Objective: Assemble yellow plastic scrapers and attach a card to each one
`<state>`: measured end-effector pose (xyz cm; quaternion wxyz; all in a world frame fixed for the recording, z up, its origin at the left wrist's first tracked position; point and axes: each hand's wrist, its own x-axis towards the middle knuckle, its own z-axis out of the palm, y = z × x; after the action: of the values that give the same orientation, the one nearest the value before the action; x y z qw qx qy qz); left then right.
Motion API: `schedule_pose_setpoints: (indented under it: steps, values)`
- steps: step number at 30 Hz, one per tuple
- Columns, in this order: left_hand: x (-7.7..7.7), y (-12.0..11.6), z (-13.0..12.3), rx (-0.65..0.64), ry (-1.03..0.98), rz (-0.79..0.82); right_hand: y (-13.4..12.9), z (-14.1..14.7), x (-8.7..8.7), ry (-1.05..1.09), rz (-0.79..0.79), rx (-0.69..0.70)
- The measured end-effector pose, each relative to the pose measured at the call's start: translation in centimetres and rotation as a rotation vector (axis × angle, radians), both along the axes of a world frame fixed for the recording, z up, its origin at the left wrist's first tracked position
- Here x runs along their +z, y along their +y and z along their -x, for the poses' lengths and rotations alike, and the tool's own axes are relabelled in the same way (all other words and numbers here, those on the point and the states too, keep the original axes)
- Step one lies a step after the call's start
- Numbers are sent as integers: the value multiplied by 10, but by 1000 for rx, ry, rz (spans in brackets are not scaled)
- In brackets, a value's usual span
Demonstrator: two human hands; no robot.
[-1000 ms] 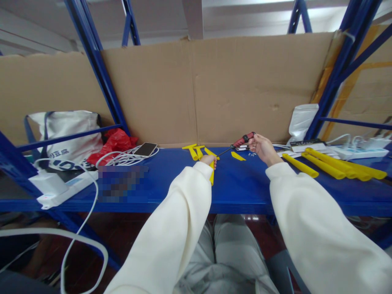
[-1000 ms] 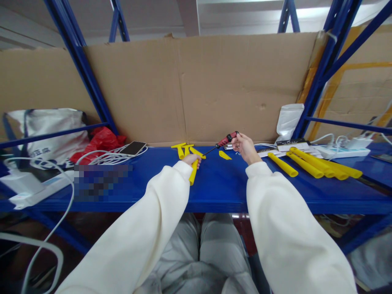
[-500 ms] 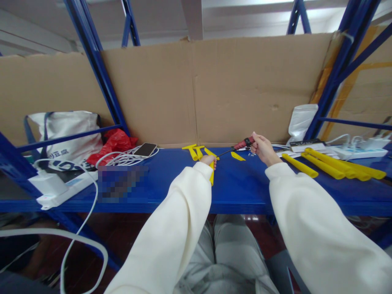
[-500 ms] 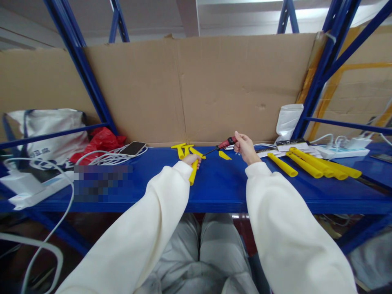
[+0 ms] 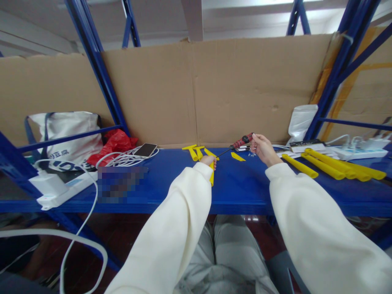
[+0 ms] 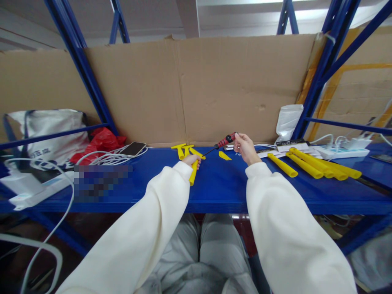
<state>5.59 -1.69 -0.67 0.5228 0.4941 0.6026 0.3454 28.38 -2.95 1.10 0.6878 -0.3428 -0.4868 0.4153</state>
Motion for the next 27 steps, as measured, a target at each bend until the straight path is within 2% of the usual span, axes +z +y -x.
schedule_pose_setpoints:
  steps: [11, 21, 27]
  values:
    - [0, 0, -1, -7, 18, -10, 4, -1, -3, -2, -3, -16]
    - [-1, 1, -1, 0, 30, -11, -4, 0, 3, 0, 12, 53]
    - [-3, 2, 0, 2, 19, -22, 0, -2, 0, -35, -22, 56]
